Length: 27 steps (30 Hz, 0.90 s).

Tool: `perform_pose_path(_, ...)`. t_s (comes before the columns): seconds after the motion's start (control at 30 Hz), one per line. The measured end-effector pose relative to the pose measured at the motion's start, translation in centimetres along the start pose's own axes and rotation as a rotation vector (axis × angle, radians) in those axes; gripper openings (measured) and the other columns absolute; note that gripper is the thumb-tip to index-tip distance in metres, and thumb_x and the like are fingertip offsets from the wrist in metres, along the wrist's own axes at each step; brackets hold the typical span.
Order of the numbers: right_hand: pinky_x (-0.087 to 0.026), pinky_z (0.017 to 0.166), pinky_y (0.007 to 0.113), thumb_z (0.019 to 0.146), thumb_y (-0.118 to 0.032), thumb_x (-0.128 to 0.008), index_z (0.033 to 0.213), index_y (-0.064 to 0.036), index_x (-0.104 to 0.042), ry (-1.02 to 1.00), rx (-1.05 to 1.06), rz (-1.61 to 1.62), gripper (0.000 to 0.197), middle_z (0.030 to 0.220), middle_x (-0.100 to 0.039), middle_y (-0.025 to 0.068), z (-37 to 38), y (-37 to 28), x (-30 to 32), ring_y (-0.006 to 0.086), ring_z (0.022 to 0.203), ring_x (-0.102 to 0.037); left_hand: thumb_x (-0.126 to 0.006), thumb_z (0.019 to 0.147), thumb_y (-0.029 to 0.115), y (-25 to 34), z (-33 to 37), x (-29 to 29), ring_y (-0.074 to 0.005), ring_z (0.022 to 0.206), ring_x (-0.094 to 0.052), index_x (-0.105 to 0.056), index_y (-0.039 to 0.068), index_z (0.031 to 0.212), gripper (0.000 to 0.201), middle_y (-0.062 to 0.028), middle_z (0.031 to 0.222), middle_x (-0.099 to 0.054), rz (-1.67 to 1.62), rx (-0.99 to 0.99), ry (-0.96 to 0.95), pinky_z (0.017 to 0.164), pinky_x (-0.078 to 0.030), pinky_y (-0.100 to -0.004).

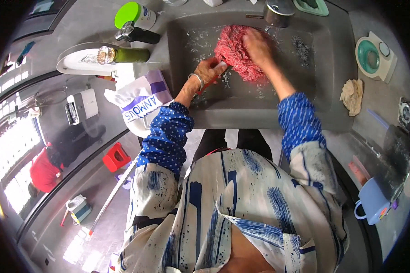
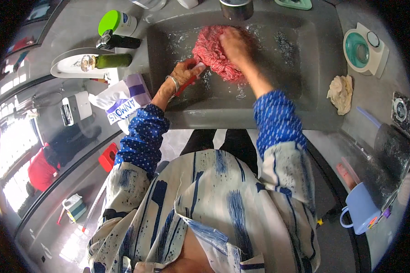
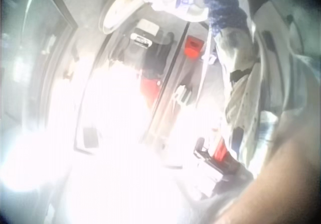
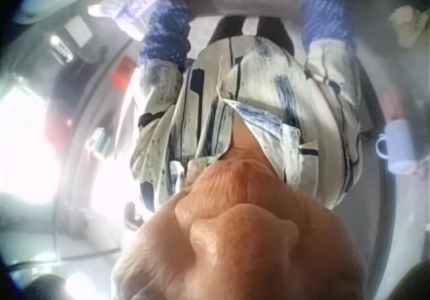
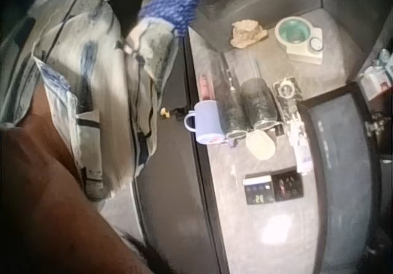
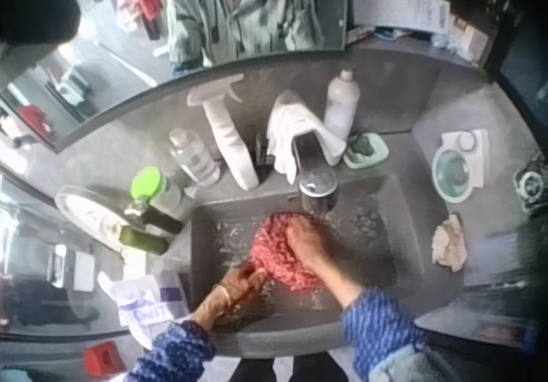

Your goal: The person uses a long-handled mop to clean bathroom surfaces and then rinses and wrings the mop head in a sink by hand.

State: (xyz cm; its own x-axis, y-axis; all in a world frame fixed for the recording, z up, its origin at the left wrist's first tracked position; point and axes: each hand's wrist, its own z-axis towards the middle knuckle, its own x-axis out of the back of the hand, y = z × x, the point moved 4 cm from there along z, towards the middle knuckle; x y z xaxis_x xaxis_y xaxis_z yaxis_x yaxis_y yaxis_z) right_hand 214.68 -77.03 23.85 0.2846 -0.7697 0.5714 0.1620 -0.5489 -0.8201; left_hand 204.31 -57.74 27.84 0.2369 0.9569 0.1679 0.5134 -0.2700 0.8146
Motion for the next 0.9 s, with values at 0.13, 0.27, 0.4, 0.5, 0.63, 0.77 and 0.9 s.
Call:
perform_pose_path(0.13, -0.019, 0.109, 0.042, 0.095, -0.034, -0.038, 0.129, -0.0067, -0.048, -0.053, 0.453, -0.533, 0.045, 0.14, -0.039, 0.0079, -3.8, -11.3, -3.4, 0.025, 0.134, -0.028, -0.06, 0.085, 0.017, -1.9, 0.8, 0.5, -0.0104, 0.052, -0.051, -0.057, 0.002, 0.105, 0.025, -0.0029, 0.074, -0.06, -0.053, 0.179, -0.283, 0.046, -0.045, -0.0241)
perform_pose_path(0.27, -0.034, 0.094, 0.049, 0.093, -0.036, -0.04, 0.119, -0.0182, -0.054, 0.128, 0.141, -0.328, 0.035, 0.124, -0.048, 0.0073, 1.3, -1.1, 0.7, 0.028, 0.119, -0.041, -0.059, 0.086, 0.024, -2.1, 1.8, -0.5, -0.0087, 0.046, -0.045, -0.056, 0.005, 0.102, 0.025, 0.0005, 0.068, -0.055, -0.036, 0.153, -0.257, 0.042, -0.039, -0.0243)
perform_pose_path(0.4, -0.045, 0.081, 0.042, 0.091, -0.037, -0.045, 0.104, -0.0103, -0.061, 0.207, -0.283, -0.708, 0.034, 0.105, -0.06, 0.0147, -1.9, 4.6, 6.6, 0.0301, 0.096, -0.056, -0.06, 0.087, 0.026, -1.4, 0.2, -0.6, -0.0066, 0.043, -0.043, -0.052, 0.006, 0.112, 0.033, 0.0014, 0.068, -0.053, 0.007, 0.264, -0.254, 0.037, -0.034, -0.0214)
perform_pose_path(0.5, -0.046, 0.08, 0.039, 0.09, -0.032, -0.05, 0.1, -0.0077, -0.062, -0.032, -0.635, 0.04, 0.029, 0.096, -0.061, 0.0157, -3.9, 6.1, 5.7, 0.0303, 0.093, -0.057, -0.057, 0.088, 0.026, -1.4, -0.3, -1.1, -0.0074, 0.043, -0.043, -0.052, 0.008, 0.106, 0.026, 0.0017, 0.066, -0.051, -0.07, 0.268, -0.279, 0.036, -0.034, -0.0221)
perform_pose_path(0.63, -0.044, 0.087, 0.038, 0.079, -0.011, -0.061, 0.11, -0.0086, -0.059, 0.142, 0.317, -0.117, 0.031, 0.115, -0.053, 0.0126, -6.0, -11.4, 2.3, 0.0286, 0.105, -0.052, -0.054, 0.089, 0.025, -0.9, -1.3, -1.6, -0.0083, 0.042, -0.043, -0.051, 0.008, 0.101, 0.021, 0.001, 0.065, -0.05, -0.101, 0.375, -0.267, 0.036, -0.035, -0.0232)
perform_pose_path(0.77, -0.04, 0.09, 0.051, 0.076, -0.005, -0.06, 0.131, -0.0198, -0.044, -0.106, 0.398, -0.596, 0.06, 0.136, -0.033, 0.0123, -4.8, -13.2, 0.2, 0.0359, 0.118, -0.039, -0.053, 0.09, 0.026, 1.4, -2.2, -2.2, -0.0091, 0.043, -0.045, -0.052, 0.007, 0.094, 0.02, -0.0003, 0.06, -0.049, 0.113, 0.332, -0.257, 0.036, -0.038, -0.0245)
perform_pose_path(0.9, -0.045, 0.083, 0.052, 0.076, -0.004, -0.06, 0.126, -0.0165, -0.05, -0.132, 0.301, -0.405, 0.052, 0.127, -0.043, 0.0118, -5.0, -13.7, 1.4, 0.0369, 0.113, -0.045, -0.056, 0.089, 0.019, 3.9, -4.5, -2.1, -0.0097, 0.045, -0.046, -0.052, 0.005, 0.092, 0.014, -0.0006, 0.064, -0.05, -0.059, 0.4, -0.244, 0.037, -0.041, -0.0246)
